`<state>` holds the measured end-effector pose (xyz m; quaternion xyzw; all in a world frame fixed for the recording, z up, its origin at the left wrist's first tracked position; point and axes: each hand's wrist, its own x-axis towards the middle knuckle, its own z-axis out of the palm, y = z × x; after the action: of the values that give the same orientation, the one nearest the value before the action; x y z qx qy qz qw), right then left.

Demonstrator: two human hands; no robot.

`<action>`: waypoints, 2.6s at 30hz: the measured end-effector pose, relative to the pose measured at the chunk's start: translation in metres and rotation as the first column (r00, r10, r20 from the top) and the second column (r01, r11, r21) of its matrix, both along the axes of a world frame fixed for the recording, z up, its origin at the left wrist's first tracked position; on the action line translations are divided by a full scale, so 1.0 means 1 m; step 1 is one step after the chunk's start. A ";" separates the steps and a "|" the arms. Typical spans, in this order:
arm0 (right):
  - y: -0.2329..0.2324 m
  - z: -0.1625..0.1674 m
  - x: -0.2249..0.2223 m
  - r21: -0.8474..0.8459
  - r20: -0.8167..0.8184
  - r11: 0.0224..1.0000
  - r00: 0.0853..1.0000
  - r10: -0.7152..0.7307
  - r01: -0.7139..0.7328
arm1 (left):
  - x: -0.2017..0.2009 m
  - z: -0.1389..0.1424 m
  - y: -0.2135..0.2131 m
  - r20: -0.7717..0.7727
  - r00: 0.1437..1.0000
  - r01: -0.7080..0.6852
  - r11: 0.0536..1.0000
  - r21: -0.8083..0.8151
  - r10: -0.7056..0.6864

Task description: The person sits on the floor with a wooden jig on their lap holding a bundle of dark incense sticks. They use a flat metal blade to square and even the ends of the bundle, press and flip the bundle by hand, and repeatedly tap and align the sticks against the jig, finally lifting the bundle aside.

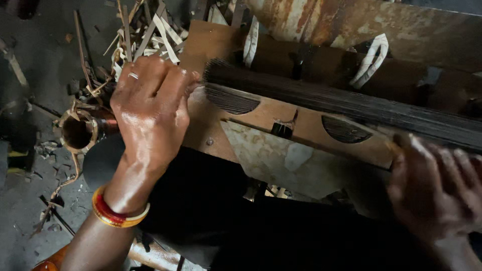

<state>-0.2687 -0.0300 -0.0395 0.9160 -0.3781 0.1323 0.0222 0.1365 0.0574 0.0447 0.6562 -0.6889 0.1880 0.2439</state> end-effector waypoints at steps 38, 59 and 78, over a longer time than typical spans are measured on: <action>-0.009 0.040 0.037 -0.184 0.356 0.970 0.931 -0.083 0.157 | -0.096 -0.055 -0.066 -0.147 0.874 0.469 0.883 -0.001 -0.464; -0.042 0.050 0.010 -0.258 -0.112 0.964 0.993 0.044 -0.071 | -0.040 -0.025 -0.085 0.085 0.849 0.435 0.781 0.448 -0.521; -0.047 0.053 0.002 -0.211 -0.161 0.973 0.985 0.054 -0.088 | -0.055 -0.031 -0.077 0.275 0.849 0.335 0.863 0.378 -0.450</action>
<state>-0.2665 -0.0773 0.0130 0.9285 -0.3253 0.1022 0.1468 0.0815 -0.0191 0.0134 0.4848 -0.8630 0.1358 0.0412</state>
